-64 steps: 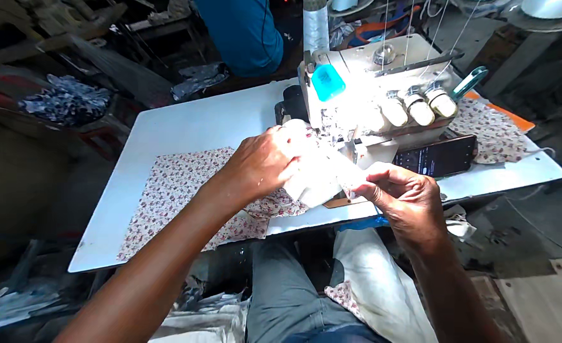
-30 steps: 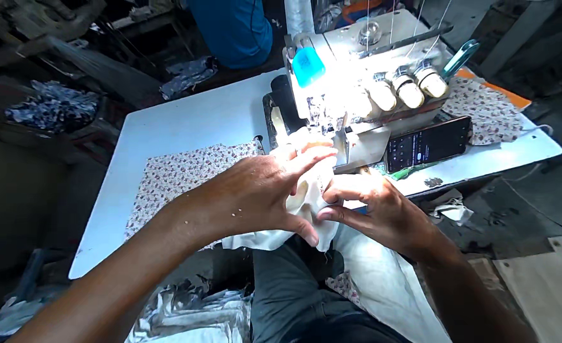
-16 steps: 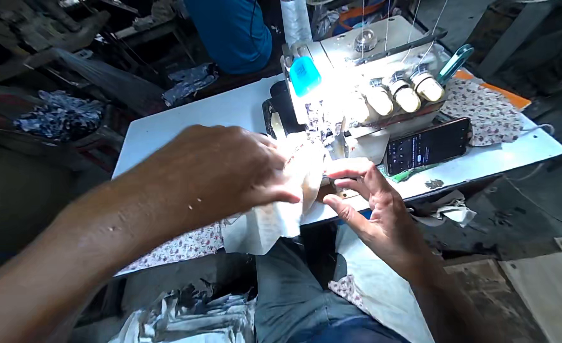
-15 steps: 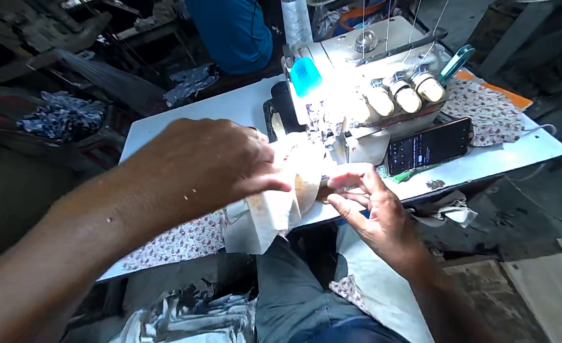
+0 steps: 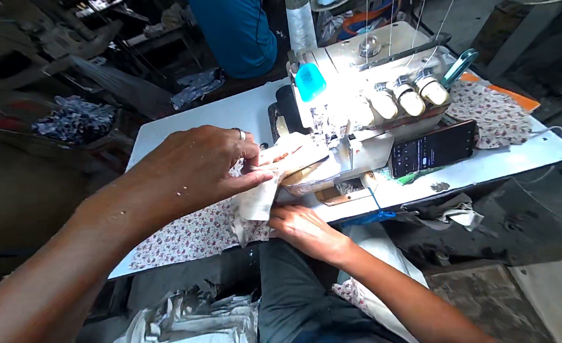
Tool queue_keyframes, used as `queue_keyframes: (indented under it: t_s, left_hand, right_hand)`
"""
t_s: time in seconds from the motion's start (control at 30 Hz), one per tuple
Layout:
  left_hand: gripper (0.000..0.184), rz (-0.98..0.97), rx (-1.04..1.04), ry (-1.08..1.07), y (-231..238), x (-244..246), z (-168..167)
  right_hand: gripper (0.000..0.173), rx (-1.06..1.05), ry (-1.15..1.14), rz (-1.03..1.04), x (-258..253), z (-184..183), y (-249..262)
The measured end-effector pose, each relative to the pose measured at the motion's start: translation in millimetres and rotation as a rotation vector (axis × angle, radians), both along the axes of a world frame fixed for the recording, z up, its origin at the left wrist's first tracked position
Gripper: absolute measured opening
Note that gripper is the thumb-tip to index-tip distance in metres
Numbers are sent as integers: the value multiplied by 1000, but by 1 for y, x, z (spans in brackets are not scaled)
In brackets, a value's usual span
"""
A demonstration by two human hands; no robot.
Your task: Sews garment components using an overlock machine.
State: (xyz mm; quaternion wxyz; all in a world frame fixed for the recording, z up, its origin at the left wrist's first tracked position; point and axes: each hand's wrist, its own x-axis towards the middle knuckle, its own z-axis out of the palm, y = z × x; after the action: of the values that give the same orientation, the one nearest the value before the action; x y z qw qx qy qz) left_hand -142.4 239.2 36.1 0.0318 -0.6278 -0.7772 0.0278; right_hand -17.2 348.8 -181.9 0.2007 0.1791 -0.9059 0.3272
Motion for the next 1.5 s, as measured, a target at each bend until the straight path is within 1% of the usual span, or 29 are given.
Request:
queue_keyframes:
  t_s: [0.03, 0.1, 0.2, 0.3, 0.37, 0.5, 0.63, 0.7, 0.8, 0.87, 0.9, 0.97, 1.03, 1.07, 1.13, 1.2, 1.23, 1.3, 1.43, 1.5]
  left_hand:
    - [36, 17, 2, 12, -2, -1, -4]
    - [30, 38, 22, -3, -6, -5, -11]
    - [29, 11, 83, -87, -8, -8, -20]
    - [29, -11, 116, -130, -8, -6, -25]
    - [29, -14, 116, -127, -7, -3, -25]
    - [28, -4, 106, -112, -9, 0, -22]
    - [32, 35, 104, -57, -10, 3, -23]
    - [34, 33, 107, -38, -10, 3, -24]
    - [32, 3, 117, -17, -8, 8, -23]
    - [29, -21, 110, -2, -7, 15, -20]
    - [29, -27, 103, 15, -7, 18, -19]
    - [28, -28, 86, 37, -8, 20, -18]
    - [25, -24, 71, 33, -10, 20, -17]
    - [24, -25, 69, 31, -10, 20, -17]
    - [24, -23, 73, 37, -11, 20, -18]
    - [24, -18, 77, 36, -12, 20, -18]
    - [24, -18, 79, 35, -12, 20, -18]
    - [24, -13, 76, 31, -12, 21, -18]
    - [27, -16, 79, 48, -11, 21, -20]
    - [26, -15, 84, 57, -11, 23, -20]
  right_hand:
    - [20, -8, -22, 19, 5, 1, 9]
    - [20, -87, 51, -20, 15, 11, 25]
    - [15, -149, 258, -241, 22, 36, 44]
    - [12, -147, 409, -415, 17, 57, 56]
    - [13, -109, 453, -455, 10, 63, 59]
    - [10, -49, 517, -455, -2, 67, 58]
    - [10, -8, 517, -423, 4, 65, 58]
    - [13, 11, 490, -452, 9, 63, 59]
    - [28, 80, 391, -549, 12, 65, 62]
    - [39, 99, 312, -552, 12, 70, 62]
    - [40, 90, 295, -536, 11, 72, 61]
    - [36, 34, 279, -472, 9, 75, 57]
    - [28, -75, 256, -362, 8, 75, 54]
    - [22, -172, 246, -298, 8, 75, 54]
    - [11, -443, 233, -173, 10, 76, 52]
    - [15, -669, 215, -88, 14, 79, 52]
    - [17, -709, 220, -82, 15, 78, 53]
    - [18, -642, 233, -144, 16, 74, 55]
    - [15, -327, 283, -331, 15, 65, 61]
    - [14, -242, 304, -366, 13, 65, 62]
